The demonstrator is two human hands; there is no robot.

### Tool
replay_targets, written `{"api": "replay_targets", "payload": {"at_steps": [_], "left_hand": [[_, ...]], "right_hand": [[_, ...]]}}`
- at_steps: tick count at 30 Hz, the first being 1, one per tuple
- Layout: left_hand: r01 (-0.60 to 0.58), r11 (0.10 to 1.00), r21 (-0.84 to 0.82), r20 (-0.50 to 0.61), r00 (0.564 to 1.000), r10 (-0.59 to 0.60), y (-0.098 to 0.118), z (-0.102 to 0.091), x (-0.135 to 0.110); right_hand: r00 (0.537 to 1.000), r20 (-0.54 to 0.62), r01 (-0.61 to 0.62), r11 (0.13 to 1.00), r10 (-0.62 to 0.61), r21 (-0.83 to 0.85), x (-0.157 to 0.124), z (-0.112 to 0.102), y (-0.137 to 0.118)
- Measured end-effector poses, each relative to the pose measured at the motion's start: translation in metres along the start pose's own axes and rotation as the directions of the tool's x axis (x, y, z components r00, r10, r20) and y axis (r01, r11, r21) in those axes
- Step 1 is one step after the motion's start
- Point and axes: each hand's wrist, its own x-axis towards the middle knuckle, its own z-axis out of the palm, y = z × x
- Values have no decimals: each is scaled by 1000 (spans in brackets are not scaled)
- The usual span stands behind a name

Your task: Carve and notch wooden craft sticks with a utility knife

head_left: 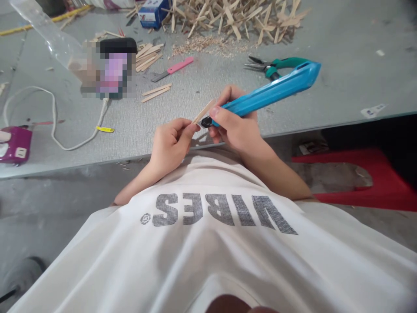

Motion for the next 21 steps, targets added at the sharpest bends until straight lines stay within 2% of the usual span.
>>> {"api": "replay_targets", "payload": {"at_steps": [7, 12, 21], "left_hand": [[49, 997, 52, 8, 999, -49, 3, -1, -3], [72, 996, 54, 6, 997, -73, 5, -1, -4], [92, 989, 113, -2, 996, -92, 6, 0, -5]], "right_hand": [[1000, -22, -3, 1000, 4, 4, -1, 6, -6], [999, 10, -37, 999, 37, -26, -1, 5, -5], [995, -64, -75, 996, 72, -50, 0, 8, -5]]}}
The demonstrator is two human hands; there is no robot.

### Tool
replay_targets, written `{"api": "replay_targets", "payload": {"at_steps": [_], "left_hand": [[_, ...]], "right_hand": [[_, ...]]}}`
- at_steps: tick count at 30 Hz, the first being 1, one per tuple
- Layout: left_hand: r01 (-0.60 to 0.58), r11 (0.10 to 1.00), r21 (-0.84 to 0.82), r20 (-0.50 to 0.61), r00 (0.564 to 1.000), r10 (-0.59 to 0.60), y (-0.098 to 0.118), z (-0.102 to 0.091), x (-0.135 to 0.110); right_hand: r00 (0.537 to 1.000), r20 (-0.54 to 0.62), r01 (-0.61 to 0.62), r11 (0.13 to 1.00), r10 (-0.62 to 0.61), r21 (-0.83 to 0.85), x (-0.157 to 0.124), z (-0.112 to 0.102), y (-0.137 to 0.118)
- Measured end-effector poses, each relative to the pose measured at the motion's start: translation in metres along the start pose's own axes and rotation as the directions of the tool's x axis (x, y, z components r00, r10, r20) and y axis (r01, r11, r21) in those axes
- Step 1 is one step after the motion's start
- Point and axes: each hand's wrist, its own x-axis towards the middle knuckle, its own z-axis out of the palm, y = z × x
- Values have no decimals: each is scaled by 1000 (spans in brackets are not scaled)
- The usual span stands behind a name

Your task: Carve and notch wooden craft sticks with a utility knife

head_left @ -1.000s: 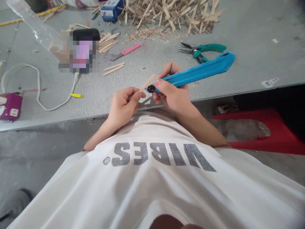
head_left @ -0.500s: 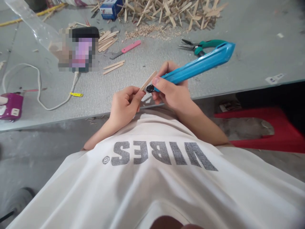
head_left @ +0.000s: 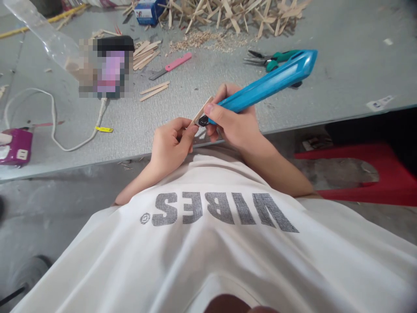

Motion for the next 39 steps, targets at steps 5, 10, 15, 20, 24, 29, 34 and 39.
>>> {"api": "replay_targets", "payload": {"at_steps": [5, 10, 15, 20, 24, 29, 34, 39], "left_hand": [[-57, 995, 82, -30, 998, 59, -1, 1, 1], [-92, 988, 121, -53, 994, 99, -3, 2, 2], [-85, 994, 71, -25, 996, 87, -4, 2, 0], [-90, 993, 82, -43, 995, 94, -3, 4, -1], [-97, 988, 117, -75, 992, 106, -6, 6, -1], [-93, 985, 146, -94, 990, 108, -10, 8, -1], [-114, 983, 147, -94, 987, 129, -11, 8, 0], [-89, 981, 170, -98, 989, 107, -9, 7, 1]], "right_hand": [[999, -38, 22, 1000, -22, -15, 2, -1, 4], [998, -18, 63, 998, -63, 8, 6, -5, 9], [996, -31, 84, 995, -82, 63, 8, -1, 7], [995, -75, 64, 997, -60, 49, 7, 1, 6], [996, -80, 50, 998, -46, 49, 5, 5, 3], [992, -118, 37, 999, -33, 32, 4, 9, -1], [990, -143, 6, 1000, -4, 14, 5, 9, -2], [988, -157, 13, 999, -7, 38, 9, 9, 3]]}}
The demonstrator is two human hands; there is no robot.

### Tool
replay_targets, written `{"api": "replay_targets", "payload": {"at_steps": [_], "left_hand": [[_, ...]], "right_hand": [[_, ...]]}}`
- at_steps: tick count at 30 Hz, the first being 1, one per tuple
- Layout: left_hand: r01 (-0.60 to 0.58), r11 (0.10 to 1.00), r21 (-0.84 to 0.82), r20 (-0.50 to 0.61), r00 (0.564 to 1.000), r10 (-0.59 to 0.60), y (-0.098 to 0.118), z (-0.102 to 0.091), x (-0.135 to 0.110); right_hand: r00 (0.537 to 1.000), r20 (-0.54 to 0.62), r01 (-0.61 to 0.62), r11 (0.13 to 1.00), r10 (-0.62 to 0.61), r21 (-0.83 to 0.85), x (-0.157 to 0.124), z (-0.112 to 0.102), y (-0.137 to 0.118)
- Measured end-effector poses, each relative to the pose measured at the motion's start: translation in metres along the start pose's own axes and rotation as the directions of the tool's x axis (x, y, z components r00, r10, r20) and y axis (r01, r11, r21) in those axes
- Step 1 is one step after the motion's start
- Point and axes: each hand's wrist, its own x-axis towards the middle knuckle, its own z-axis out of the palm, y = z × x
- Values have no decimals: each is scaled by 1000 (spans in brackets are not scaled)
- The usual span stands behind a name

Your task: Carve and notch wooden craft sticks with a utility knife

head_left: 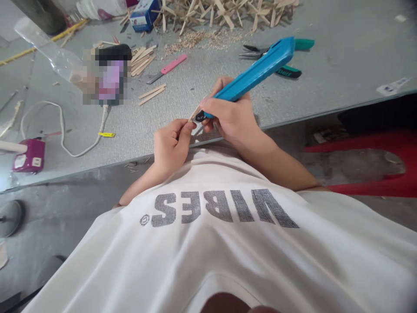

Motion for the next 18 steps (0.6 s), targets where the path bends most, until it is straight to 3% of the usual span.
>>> {"api": "replay_targets", "payload": {"at_steps": [8, 18], "left_hand": [[22, 1000, 1, -2, 1000, -22, 2, 1, 1], [34, 999, -33, 14, 999, -34, 5, -1, 3]], "right_hand": [[998, 62, 0, 999, -3, 40, 5, -7, 9], [999, 24, 44, 998, -45, 44, 3, -5, 6]]}}
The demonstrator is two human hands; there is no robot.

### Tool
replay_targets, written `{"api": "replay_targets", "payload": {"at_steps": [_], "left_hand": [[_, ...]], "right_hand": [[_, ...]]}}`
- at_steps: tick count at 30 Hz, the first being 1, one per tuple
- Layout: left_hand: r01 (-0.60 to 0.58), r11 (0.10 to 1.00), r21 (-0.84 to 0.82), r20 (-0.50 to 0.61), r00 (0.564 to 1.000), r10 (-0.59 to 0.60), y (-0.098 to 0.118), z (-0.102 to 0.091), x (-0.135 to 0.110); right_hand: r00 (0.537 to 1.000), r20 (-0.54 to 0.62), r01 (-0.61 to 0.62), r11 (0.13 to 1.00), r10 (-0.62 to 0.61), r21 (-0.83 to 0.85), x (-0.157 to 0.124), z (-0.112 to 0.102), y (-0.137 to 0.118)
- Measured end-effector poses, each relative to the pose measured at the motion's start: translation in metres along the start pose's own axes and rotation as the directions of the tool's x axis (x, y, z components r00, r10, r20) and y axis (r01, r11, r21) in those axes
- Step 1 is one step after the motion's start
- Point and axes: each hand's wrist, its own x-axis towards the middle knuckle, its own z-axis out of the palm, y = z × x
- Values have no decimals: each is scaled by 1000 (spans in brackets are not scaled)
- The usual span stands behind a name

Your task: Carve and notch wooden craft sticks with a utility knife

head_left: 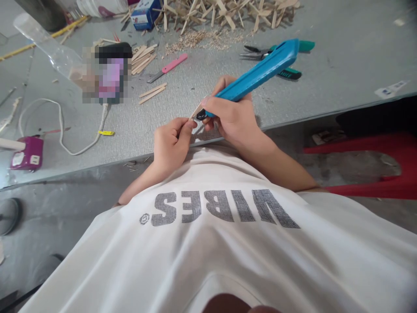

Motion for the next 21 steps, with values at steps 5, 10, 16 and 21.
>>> {"api": "replay_targets", "payload": {"at_steps": [5, 10, 16, 21], "left_hand": [[-14, 999, -38, 7, 1000, 14, 0, 1, 2], [4, 998, -62, -6, 1000, -4, 3, 0, 2], [40, 997, -62, -39, 998, -42, 1, -3, 0], [-35, 998, -56, -42, 999, 33, -6, 1, 0]], "right_hand": [[1000, -26, 0, 999, -1, -35, -3, 3, -1], [996, -84, 28, 999, -31, -33, -2, 3, -3], [994, -113, 1, 1000, -3, -15, 3, -4, -3], [1000, 25, 13, 999, -12, -41, -1, -3, -3]]}}
